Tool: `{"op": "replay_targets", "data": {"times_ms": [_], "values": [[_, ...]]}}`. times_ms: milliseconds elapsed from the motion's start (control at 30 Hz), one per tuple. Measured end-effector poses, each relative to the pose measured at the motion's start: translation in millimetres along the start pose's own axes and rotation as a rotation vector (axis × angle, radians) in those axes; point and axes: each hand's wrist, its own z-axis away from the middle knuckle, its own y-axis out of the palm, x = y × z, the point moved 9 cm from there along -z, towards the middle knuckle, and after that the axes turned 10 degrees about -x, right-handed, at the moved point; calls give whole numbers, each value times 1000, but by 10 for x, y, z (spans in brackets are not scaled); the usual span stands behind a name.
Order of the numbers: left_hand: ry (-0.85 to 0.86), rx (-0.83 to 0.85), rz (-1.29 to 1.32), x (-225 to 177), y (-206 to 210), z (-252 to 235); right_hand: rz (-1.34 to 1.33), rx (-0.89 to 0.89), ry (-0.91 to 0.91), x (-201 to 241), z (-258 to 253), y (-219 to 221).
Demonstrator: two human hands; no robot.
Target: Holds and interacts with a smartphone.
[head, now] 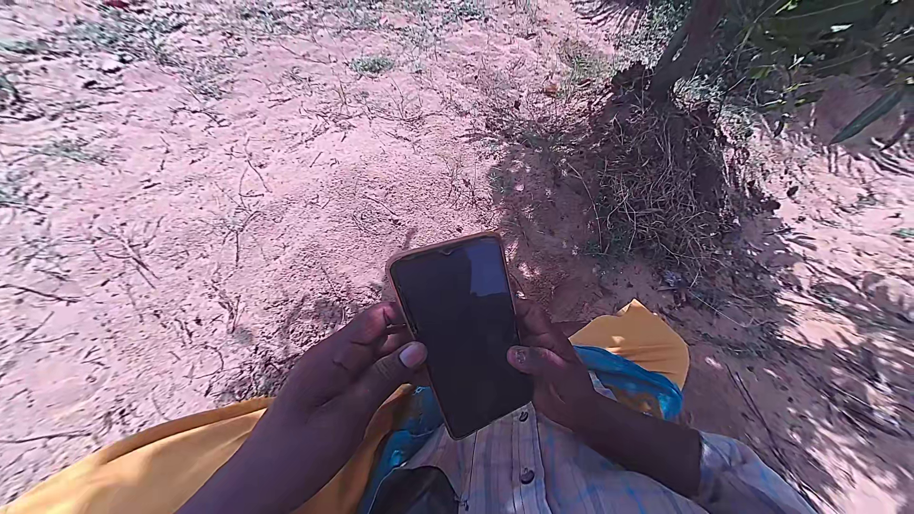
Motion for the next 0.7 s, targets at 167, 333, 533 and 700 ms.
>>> {"op": "replay_targets", "data": {"times_ms": [167, 333, 533, 700], "values": [[41, 37, 13, -1, 33, 4, 150, -78, -20, 110, -79, 16], [49, 56, 5, -17, 48, 20, 245, -164, -22, 160, -127, 28], [44, 82, -24, -32, 63, 39, 288, -183, 3, 169, -165, 50], [53, 85, -39, -33, 71, 41, 319, -210, -22, 160, -181, 21]]}}
